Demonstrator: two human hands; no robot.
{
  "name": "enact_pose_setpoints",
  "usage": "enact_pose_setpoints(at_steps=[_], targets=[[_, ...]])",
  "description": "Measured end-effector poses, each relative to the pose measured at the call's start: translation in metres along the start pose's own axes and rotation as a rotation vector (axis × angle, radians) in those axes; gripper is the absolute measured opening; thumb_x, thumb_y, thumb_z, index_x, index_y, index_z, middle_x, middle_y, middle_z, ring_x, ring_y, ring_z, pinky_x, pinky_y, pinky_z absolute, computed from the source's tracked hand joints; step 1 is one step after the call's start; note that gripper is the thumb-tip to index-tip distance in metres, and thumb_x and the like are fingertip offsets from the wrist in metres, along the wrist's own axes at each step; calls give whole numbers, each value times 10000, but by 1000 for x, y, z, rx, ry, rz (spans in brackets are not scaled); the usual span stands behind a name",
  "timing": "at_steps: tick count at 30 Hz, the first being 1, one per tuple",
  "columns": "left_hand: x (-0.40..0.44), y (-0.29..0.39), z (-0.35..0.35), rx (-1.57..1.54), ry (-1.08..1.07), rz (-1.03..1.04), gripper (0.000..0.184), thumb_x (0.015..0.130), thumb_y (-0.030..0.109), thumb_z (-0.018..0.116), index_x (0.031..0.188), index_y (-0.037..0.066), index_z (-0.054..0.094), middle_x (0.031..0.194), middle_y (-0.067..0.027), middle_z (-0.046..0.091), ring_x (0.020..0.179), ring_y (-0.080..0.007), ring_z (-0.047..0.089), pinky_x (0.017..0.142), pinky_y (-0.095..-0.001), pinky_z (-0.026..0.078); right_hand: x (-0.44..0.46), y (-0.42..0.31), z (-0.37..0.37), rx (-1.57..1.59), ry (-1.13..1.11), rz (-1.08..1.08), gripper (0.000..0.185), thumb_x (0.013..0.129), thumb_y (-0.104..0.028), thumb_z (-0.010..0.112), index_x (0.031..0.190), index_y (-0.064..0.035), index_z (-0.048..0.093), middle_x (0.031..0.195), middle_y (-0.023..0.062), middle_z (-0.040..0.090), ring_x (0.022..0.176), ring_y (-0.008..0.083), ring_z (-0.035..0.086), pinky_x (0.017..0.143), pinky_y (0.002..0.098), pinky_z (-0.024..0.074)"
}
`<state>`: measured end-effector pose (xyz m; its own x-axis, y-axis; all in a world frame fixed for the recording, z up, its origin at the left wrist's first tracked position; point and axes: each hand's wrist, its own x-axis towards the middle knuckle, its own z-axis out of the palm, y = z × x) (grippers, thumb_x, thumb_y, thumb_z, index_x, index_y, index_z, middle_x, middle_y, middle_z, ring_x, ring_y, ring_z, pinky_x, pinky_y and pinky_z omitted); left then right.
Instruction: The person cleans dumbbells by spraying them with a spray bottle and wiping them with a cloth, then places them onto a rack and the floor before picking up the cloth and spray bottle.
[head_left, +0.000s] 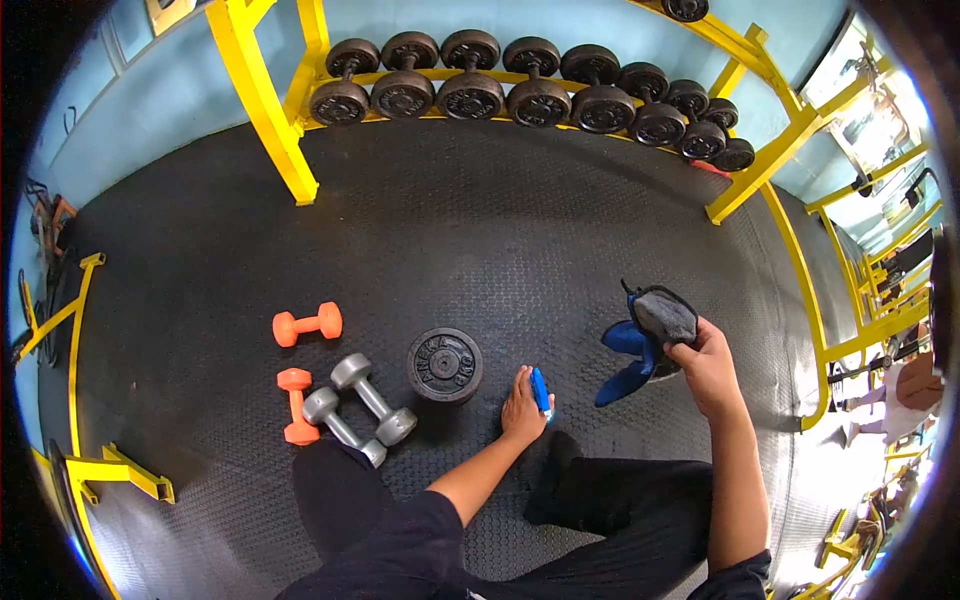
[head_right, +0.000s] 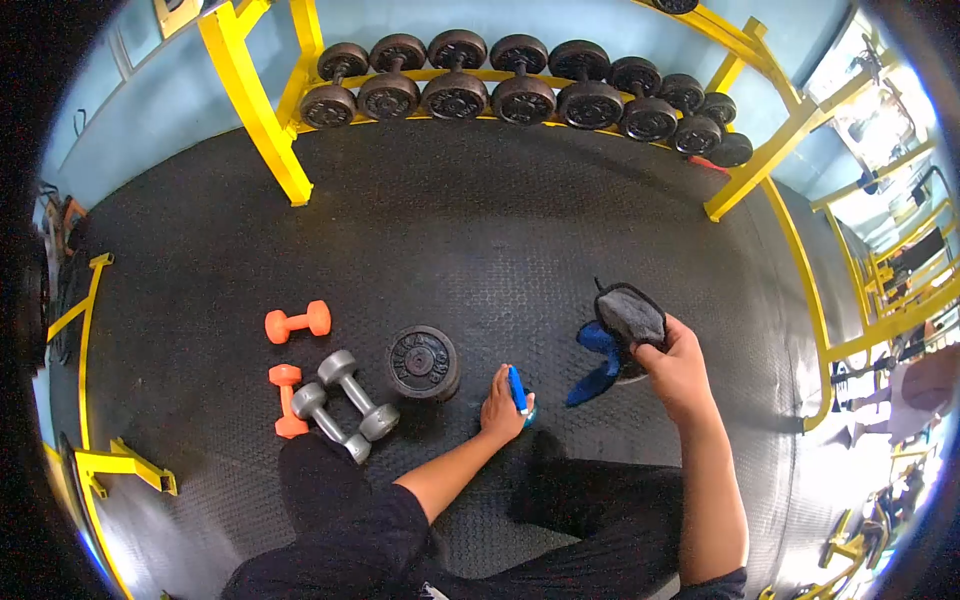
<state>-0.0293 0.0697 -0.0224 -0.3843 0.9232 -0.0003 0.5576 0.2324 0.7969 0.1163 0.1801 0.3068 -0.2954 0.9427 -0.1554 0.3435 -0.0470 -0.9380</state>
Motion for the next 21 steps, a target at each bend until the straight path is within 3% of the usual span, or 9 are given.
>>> enact_pose_setpoints(at_steps=[4, 10, 12, 14, 15, 18, 21], targets=[[-25, 11, -59, -46, -68, 53, 849, 876, 398, 651, 1488, 1, 218, 1492, -228, 356, 1313, -414, 446, 1040, -476, 422, 10, -3, 4, -107, -17, 46, 315, 797, 42, 577, 1109, 25, 617, 957, 19, 636, 876, 111, 577, 834, 262, 450], [-78, 39, -155, -169, -143, -118, 858, 878, 421, 664, 1498, 22, 226, 1469, -227, 398, 1336, -398, 436, 1077, -443, 385, 27, -3, 11, -121, -86, 52, 308, 787, 32, 569, 1091, 29, 615, 919, 20, 626, 854, 121, 576, 813, 276, 456], [-87, 29, -163, -161, -92, -106, 842, 868, 421, 680, 1479, 18, 263, 1428, -239, 434, 1299, -394, 475, 1045, -441, 407, 30, -5, 16, -122, -121, 52, 299, 786, 26, 567, 1081, 30, 617, 915, 22, 625, 853, 123, 576, 811, 280, 457], [-89, 24, -171, -173, -125, -251, 836, 858, 421, 693, 1461, 12, 283, 1369, -250, 477, 1209, -404, 540, 995, -442, 436, 36, -2, 21, -178, -120, -17, 296, 782, 12, 566, 1072, 41, 618, 910, 41, 629, 854, 135, 580, 815, 287, 459], [-89, 19, -169, -146, -68, -228, 812, 851, 414, 703, 1437, 13, 308, 1299, -255, 521, 1121, -408, 586, 944, -448, 458, 40, -1, 23, -177, -122, -19, 296, 782, 12, 566, 1072, 41, 618, 910, 41, 629, 854, 135, 580, 815, 287, 459], [-84, 8, -160, -114, -19, -171, 749, 851, 399, 707, 1391, 22, 351, 1268, -241, 544, 1103, -406, 597, 931, -456, 464, 45, -5, 31, -234, -111, -55, 324, 776, -3, 572, 1092, 54, 618, 910, 61, 633, 854, 148, 583, 822, 291, 461], [-78, 3, -153, -162, -45, -198, 681, 851, 386, 710, 1335, 31, 389, 1239, -223, 561, 1108, -404, 593, 926, -466, 465, 48, -9, 38, -260, -112, -63, 265, 796, 15, 589, 1058, 51, 602, 909, 26, 605, 839, 126, 548, 803, 269, 440]])
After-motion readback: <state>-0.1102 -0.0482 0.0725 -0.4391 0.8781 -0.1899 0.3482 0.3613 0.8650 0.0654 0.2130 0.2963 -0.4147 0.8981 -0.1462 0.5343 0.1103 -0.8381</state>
